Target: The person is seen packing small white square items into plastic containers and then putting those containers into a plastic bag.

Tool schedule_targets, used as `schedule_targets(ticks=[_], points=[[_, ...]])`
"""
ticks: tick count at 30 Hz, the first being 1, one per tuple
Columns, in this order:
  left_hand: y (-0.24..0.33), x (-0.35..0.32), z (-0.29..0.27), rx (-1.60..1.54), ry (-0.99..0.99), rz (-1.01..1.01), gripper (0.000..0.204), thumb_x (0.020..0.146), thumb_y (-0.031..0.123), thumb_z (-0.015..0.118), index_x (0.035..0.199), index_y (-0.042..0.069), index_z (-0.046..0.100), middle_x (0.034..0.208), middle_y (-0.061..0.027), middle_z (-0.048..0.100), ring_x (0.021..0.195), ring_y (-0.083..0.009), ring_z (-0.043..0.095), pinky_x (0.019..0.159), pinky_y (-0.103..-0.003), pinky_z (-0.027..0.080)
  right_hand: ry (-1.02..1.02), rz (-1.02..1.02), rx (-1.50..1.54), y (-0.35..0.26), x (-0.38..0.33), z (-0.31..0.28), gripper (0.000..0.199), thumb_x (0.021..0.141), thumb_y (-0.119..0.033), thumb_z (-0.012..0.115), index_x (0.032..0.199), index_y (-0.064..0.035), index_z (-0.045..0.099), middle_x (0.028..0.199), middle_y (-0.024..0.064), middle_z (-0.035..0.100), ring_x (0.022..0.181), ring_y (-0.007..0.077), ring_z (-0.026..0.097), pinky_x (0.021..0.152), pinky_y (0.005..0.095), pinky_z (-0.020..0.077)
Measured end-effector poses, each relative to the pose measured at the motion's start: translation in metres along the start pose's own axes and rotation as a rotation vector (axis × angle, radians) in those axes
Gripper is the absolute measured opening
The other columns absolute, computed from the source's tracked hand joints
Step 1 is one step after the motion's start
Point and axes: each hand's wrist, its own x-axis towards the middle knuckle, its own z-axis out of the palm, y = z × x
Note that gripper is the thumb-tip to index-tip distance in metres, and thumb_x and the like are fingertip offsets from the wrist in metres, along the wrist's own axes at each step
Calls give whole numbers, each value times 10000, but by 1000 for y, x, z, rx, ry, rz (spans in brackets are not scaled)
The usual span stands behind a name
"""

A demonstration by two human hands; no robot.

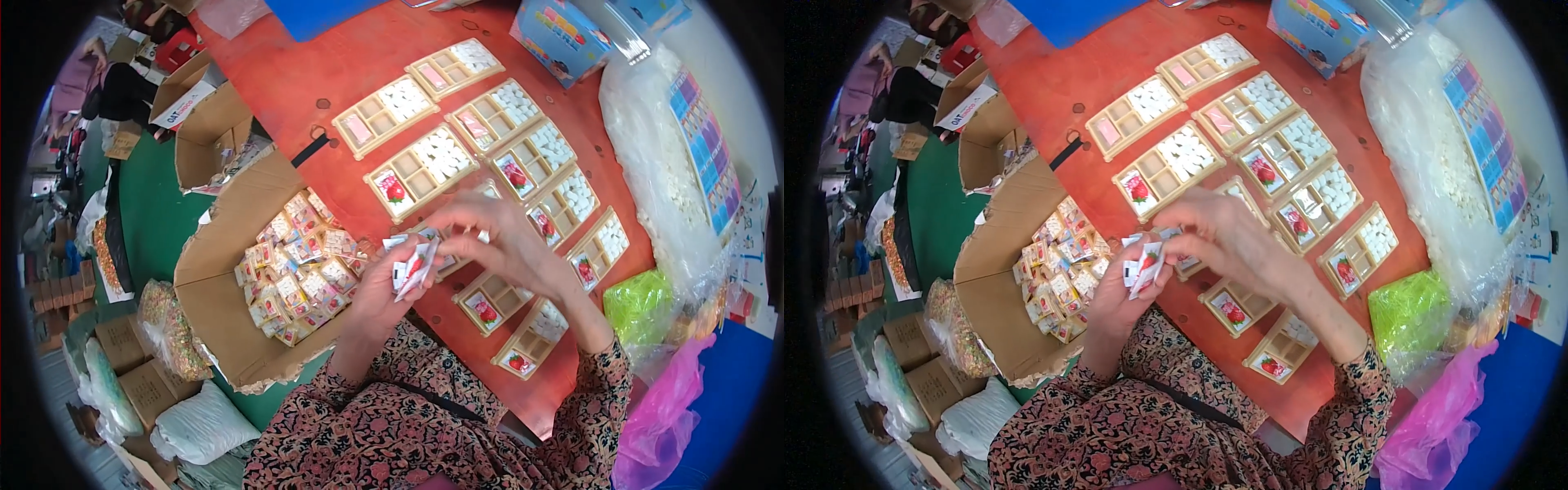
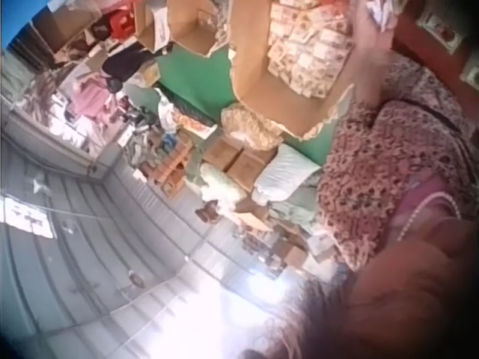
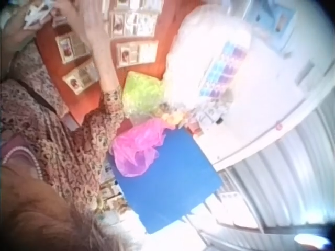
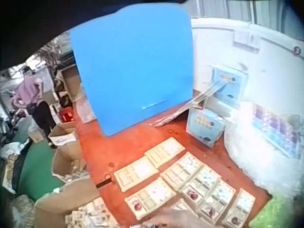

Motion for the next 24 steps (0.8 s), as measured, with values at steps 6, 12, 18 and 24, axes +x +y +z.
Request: schedule_targets(ticks=[6, 12, 18, 24], points=[[-18, -2, -17, -7, -5, -1, 214, 908, 230, 539, 1026, 54, 565, 786, -80, 627, 576, -156, 604, 357, -201, 356, -14, -210, -175, -3, 5, 27, 137, 780, -58, 651, 898, -3, 609, 918, 108, 573, 868, 259, 569, 764, 352, 457], [-13, -4, -23, 44, -49, 12, 220, 925, 258, 540, 1007, 60, 594, 784, -87, 648, 591, -129, 614, 368, -179, 350, -9, -152, -21, -11, 10, 31, 77, 756, 17, 648, 819, -3, 609, 852, 96, 576, 809, 231, 573, 726, 330, 460], [-4, -10, -20, -32, -62, 31, 256, 954, 276, 494, 1050, 50, 567, 831, -146, 642, 586, -134, 582, 356, -177, 348, 216, -42, 61, -20, 12, 25, 19, 817, 15, 610, 836, 16, 612, 741, 98, 598, 650, 153, 576, 593, 275, 443], [-11, -7, -14, 58, 135, 99, 264, 907, 248, 597, 1061, 38, 562, 790, -124, 624, 519, -127, 536, 356, -209, 327, 252, 72, -45, -20, -1, 34, 47, 848, -19, 589, 841, 26, 597, 717, 60, 591, 673, 104, 542, 621, 251, 442]])
